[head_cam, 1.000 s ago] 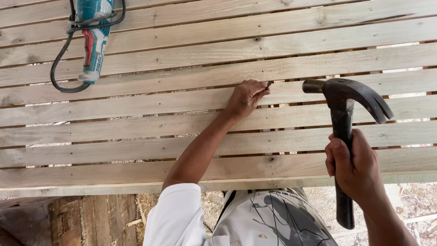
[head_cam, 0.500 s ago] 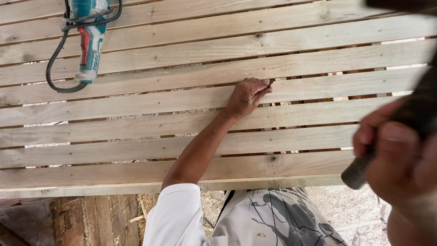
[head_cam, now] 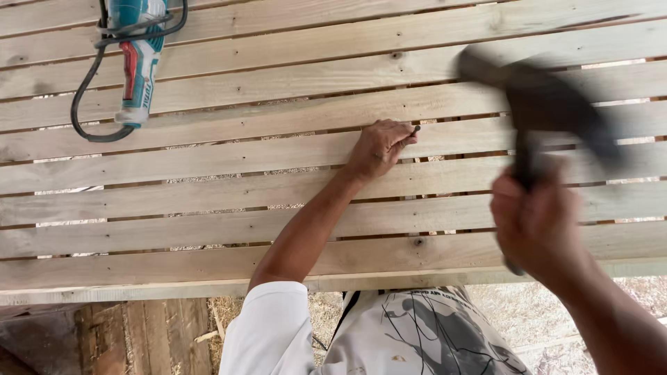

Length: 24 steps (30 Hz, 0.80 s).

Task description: The person hammers multiple nails into a wooden pallet structure using a hammer while holding the nails in place by hand.

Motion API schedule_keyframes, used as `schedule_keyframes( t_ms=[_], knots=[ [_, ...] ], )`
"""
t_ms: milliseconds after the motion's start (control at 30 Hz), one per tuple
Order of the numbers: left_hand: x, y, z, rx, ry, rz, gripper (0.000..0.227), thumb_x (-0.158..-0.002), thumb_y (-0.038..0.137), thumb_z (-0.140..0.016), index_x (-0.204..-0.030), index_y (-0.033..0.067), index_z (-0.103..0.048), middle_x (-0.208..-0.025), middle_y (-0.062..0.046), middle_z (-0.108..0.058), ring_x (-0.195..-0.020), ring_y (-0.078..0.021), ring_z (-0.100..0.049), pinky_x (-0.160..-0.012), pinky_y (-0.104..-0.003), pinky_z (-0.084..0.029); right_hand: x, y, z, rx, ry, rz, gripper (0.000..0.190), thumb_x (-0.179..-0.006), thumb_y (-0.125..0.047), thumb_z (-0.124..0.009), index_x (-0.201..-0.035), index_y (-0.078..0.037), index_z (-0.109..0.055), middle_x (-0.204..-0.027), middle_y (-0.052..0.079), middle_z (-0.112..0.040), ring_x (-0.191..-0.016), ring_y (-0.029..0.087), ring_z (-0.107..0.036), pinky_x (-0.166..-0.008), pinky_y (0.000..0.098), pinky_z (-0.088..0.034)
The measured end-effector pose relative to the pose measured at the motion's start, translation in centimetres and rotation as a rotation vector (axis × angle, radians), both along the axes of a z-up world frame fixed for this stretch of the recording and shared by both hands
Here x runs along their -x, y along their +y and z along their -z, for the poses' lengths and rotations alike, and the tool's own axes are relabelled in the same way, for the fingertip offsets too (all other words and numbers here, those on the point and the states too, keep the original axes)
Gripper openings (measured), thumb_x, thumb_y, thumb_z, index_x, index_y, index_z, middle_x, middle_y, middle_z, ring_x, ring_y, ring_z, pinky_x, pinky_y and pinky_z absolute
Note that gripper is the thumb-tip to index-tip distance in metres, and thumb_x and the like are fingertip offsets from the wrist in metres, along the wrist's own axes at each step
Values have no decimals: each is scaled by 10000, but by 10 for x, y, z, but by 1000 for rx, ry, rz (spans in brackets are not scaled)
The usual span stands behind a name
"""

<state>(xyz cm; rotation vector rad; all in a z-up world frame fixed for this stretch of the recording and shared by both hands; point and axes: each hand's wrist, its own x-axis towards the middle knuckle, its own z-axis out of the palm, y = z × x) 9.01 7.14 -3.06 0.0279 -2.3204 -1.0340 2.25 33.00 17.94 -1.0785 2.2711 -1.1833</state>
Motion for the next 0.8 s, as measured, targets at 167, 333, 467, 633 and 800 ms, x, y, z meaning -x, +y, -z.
schedule_keyframes(
  t_ms=[167, 333, 467, 633, 800],
  knots=[
    [17, -14, 56, -493, -176, 189, 402, -1209, 258, -534, -1017, -92, -590, -968, -215, -605, -902, -365, -598, -882, -421, -551, -7, -10, 10, -372, 94, -47, 262, -1052, -221, -537, -914, -11, -463, -541, 95, -553, -407, 166, -536, -386, 335, -414],
    [-12, 3, 9, 17, -111, 81, 241, -1093, 159, -554, -1030, 16, -736, -1044, -115, -773, -817, -238, -729, -754, -361, -634, -25, 32, 1, -30, -287, 149, 237, -1089, -187, -458, -937, -6, -448, -620, 75, -553, -450, 138, -527, -386, 325, -437],
    [-15, 43, -47, -98, 132, 87, 108, -995, 162, -683, -964, 71, -731, -915, -55, -765, -822, -174, -741, -763, -335, -636, -33, 56, -2, 165, -401, 254, 202, -1104, -169, -434, -1019, 10, -473, -738, 87, -539, -519, 128, -512, -469, 288, -436],
    [-32, 40, -48, -417, -1, -45, 31, -1002, 82, -696, -988, 73, -722, -925, -65, -763, -792, -145, -753, -694, -265, -619, -43, 96, 15, 98, -470, 332, 218, -1109, -191, -427, -1070, 13, -492, -735, 92, -535, -513, 131, -505, -464, 281, -431],
    [-53, 56, -58, -274, -98, 76, 70, -972, 64, -713, -1025, 19, -706, -971, -105, -748, -867, -207, -748, -740, -292, -634, -51, 103, 19, 14, -462, 315, 240, -1107, -214, -441, -1055, 11, -505, -705, 80, -539, -500, 122, -508, -451, 278, -424]
  ],
)
